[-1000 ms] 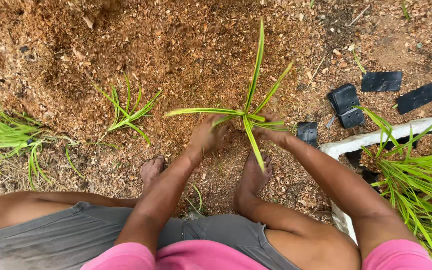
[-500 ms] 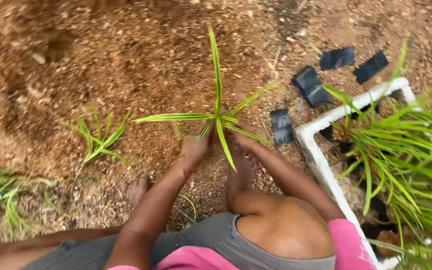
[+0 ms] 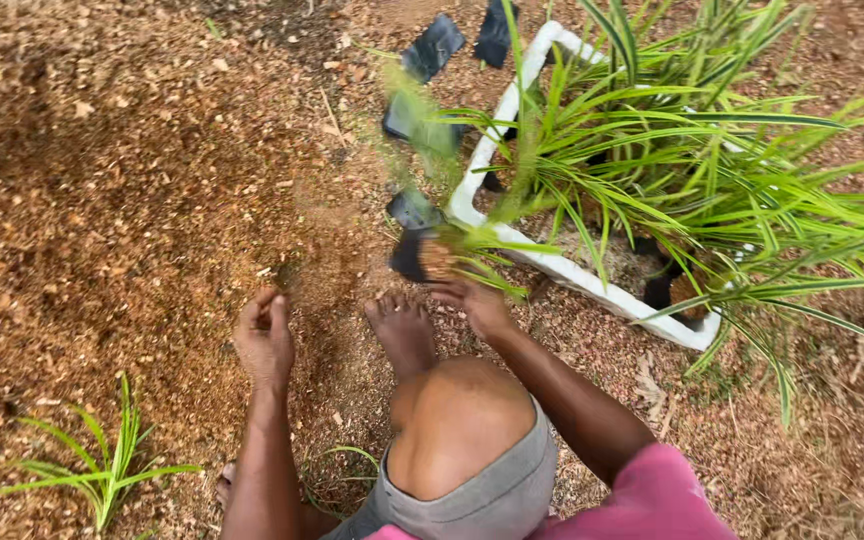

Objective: The person kneels on a bed of wood chips and uses their hands to dig small holes. They place small green plants into the holes and cover the roots with the surrounding chips. The person repeats this process for several plants, occasionally handling black plastic nursery pots.

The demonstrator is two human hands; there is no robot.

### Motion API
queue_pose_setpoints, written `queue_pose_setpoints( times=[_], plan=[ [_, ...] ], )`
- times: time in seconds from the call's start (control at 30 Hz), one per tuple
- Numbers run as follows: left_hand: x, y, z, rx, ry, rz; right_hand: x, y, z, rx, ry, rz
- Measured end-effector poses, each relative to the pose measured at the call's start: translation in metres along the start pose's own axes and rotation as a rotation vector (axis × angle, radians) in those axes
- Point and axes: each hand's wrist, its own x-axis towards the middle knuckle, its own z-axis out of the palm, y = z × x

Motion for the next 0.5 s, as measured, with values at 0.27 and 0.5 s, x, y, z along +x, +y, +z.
queue_pose_setpoints(
  times=[0.27, 0.5],
  plan=[
    [0.021, 0.004, -0.017, 0.014, -0.015, 0.027, -0.142, -0.128, -0.106, 0.237, 0.919, -0.485],
    [0.027, 0.026, -0.03, -0.042, 0.043, 0.061, -0.125, -0.143, -0.226, -0.8, 1.269, -0.924]
  ],
)
